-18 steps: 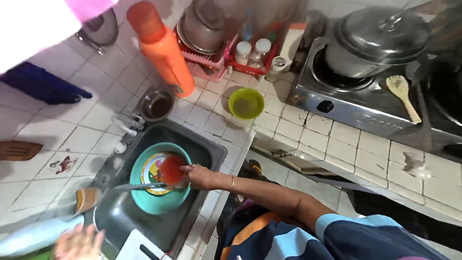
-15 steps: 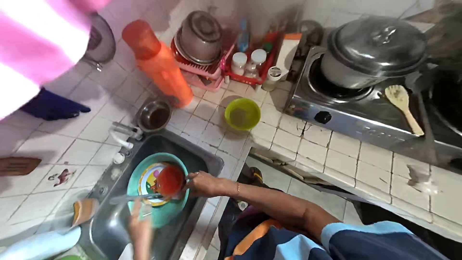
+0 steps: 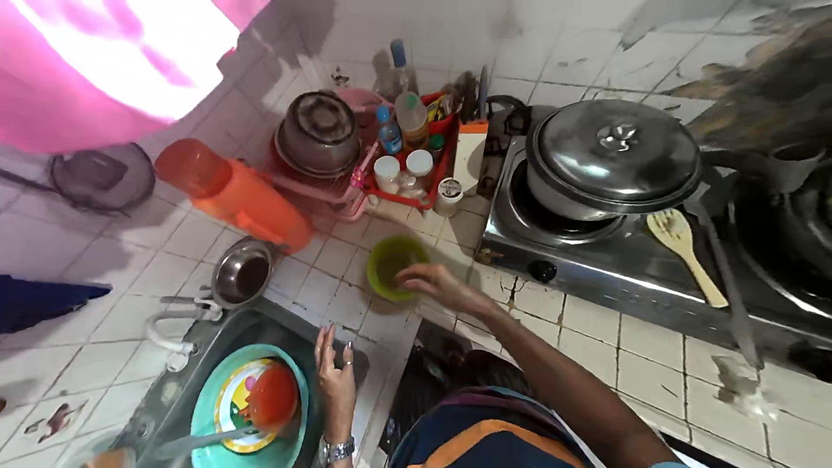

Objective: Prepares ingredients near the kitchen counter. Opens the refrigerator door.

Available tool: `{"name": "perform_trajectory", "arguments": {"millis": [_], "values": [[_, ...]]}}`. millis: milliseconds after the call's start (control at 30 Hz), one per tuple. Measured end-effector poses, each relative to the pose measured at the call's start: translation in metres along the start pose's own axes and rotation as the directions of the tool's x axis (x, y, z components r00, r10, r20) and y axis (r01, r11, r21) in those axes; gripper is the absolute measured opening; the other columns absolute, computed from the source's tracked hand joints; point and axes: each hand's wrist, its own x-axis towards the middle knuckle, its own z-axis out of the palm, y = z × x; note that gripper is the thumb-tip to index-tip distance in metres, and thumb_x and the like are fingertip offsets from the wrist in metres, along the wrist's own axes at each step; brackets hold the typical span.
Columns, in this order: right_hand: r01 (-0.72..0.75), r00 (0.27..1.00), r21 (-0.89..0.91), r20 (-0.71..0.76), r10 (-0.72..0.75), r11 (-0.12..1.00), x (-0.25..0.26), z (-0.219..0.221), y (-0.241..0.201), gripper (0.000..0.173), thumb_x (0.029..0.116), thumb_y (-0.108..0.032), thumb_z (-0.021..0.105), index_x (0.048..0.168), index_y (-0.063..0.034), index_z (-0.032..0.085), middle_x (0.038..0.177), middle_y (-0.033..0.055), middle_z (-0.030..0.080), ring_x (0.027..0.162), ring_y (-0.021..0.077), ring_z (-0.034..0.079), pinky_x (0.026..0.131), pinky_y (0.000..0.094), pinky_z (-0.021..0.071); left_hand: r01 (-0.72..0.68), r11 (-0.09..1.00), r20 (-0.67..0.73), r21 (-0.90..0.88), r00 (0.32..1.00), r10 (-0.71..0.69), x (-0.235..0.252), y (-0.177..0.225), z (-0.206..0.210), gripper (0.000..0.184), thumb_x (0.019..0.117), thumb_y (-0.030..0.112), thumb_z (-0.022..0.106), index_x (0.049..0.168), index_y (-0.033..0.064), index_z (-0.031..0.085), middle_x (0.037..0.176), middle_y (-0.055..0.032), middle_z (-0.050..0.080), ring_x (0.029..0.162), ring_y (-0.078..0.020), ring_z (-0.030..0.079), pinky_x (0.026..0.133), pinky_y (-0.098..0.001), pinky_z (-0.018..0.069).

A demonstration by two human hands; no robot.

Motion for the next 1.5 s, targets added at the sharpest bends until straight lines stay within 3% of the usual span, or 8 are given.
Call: {"name": "perform_trajectory", "arguments": {"millis": [100, 267, 433, 600, 833, 1133, 1333, 1500], "values": [[-0.037, 0.965, -0.014, -0.262, 0.032, 0.999, 0.021, -0.055, -0.005, 0.026, 0.1055, -0.01, 0.054, 0.122, 0.0044, 0.068, 0.115, 0.0161, 0.073, 0.102, 0.02, 0.071, 0.096, 0.0381, 0.0558, -0.037, 0.998, -0.026, -0.042, 0.999, 0.035, 0.019, 0.001, 0.019, 0.043, 0.0959, 0.007, 0.059, 0.136, -0.0081, 0.059, 0.149, -0.0296, 0.048, 0.133, -0.0341, 0.055, 0.105, -0.0404, 0.0508], [-0.043, 0.758, -0.067, -0.652, -0.011, 0.997, 0.076, -0.152, -0.011, 0.029, 0.1067, -0.016, 0.053, 0.124, 0.0043, 0.065, 0.111, 0.0176, 0.073, 0.096, 0.023, 0.073, 0.089, 0.042, 0.0596, -0.005, 0.987, -0.057, -0.159, 0.998, -0.004, 0.047, 0.001, 0.034, 0.041, 0.0967, 0.004, 0.057, 0.135, -0.011, 0.058, 0.149, -0.0297, 0.048, 0.132, -0.027, 0.057, 0.104, -0.0329, 0.0515], [-0.176, 0.627, -0.127, -0.779, 0.012, 0.976, 0.159, -0.24, -0.035, 0.031, 0.1064, -0.019, 0.055, 0.124, 0.0055, 0.064, 0.111, 0.0195, 0.071, 0.095, 0.0244, 0.073, 0.088, 0.0417, 0.0603, 0.066, 0.96, -0.046, -0.272, 0.996, -0.081, 0.076, -0.021, 0.039, 0.039, 0.098, 0.0, 0.053, 0.135, -0.0145, 0.055, 0.147, -0.0312, 0.048, 0.131, -0.0265, 0.058, 0.104, -0.0322, 0.0515], [-0.393, 0.771, -0.389, -0.633, 0.068, 0.833, 0.244, -0.283, -0.019, 0.027, 0.1016, -0.018, 0.06, 0.116, 0.0026, 0.069, 0.109, 0.0225, 0.071, 0.1, 0.0356, 0.07, 0.092, 0.0573, 0.0549, 0.067, 0.955, -0.033, -0.29, 0.996, -0.08, 0.109, -0.027, 0.034, 0.039, 0.0959, -0.006, 0.05, 0.132, -0.0201, 0.052, 0.143, -0.0367, 0.048, 0.127, -0.0274, 0.06, 0.101, -0.0294, 0.0537], [-0.374, 0.925, -0.887, -0.335, 0.179, 0.27, 0.303, -0.284, 0.011, 0.029, 0.0921, 0.005, 0.065, 0.121, 0.0038, 0.067, 0.139, 0.0319, 0.051, 0.122, 0.0547, 0.054, 0.089, 0.0686, 0.0482, 0.167, 0.961, -0.038, -0.219, 0.983, -0.18, 0.096, -0.034, 0.018, 0.042, 0.1002, -0.002, 0.044, 0.137, -0.0207, 0.046, 0.147, -0.0386, 0.042, 0.129, -0.0279, 0.057, 0.103, -0.0329, 0.0502], [-0.287, 0.957, -0.942, -0.274, 0.095, 0.174, 0.322, -0.294, 0.043, 0.021, 0.0937, 0.004, 0.063, 0.114, 0.008, 0.068, 0.129, 0.0278, 0.061, 0.123, 0.0478, 0.056, 0.095, 0.0615, 0.0462, 0.26, 0.953, 0.033, -0.159, 0.966, -0.258, 0.07, -0.039, 0.028, 0.042, 0.1013, 0.001, 0.044, 0.138, -0.0199, 0.046, 0.147, -0.0387, 0.042, 0.126, -0.0327, 0.058, 0.102, -0.0379, 0.0504], [-0.269, 0.959, -0.928, -0.233, 0.163, 0.259, 0.319, -0.299, 0.039, 0.035, 0.0946, -0.003, 0.065, 0.129, 0.0007, 0.063, 0.135, 0.0268, 0.059, 0.125, 0.0492, 0.055, 0.096, 0.0672, 0.0435, 0.298, 0.932, 0.067, -0.208, 0.954, -0.291, 0.077, -0.027, 0.03, 0.046, 0.1, -0.002, 0.042, 0.142, -0.0189, 0.042, 0.15, -0.038, 0.039, 0.129, -0.033, 0.057, 0.104, -0.0371, 0.0497], [-0.218, 0.975, -0.95, -0.201, 0.092, 0.224, 0.32, -0.292, 0.067, 0.016, 0.0934, 0.0, 0.066, 0.108, 0.0032, 0.072, 0.117, 0.0242, 0.068, 0.121, 0.0455, 0.057, 0.102, 0.0637, 0.0403, 0.348, 0.916, 0.098, -0.201, 0.937, -0.335, 0.07, -0.035, 0.031, 0.043, 0.1015, -0.002, 0.045, 0.142, -0.0178, 0.043, 0.147, -0.0367, 0.043, 0.124, -0.0277, 0.061, 0.102, -0.0327, 0.0507]]}}
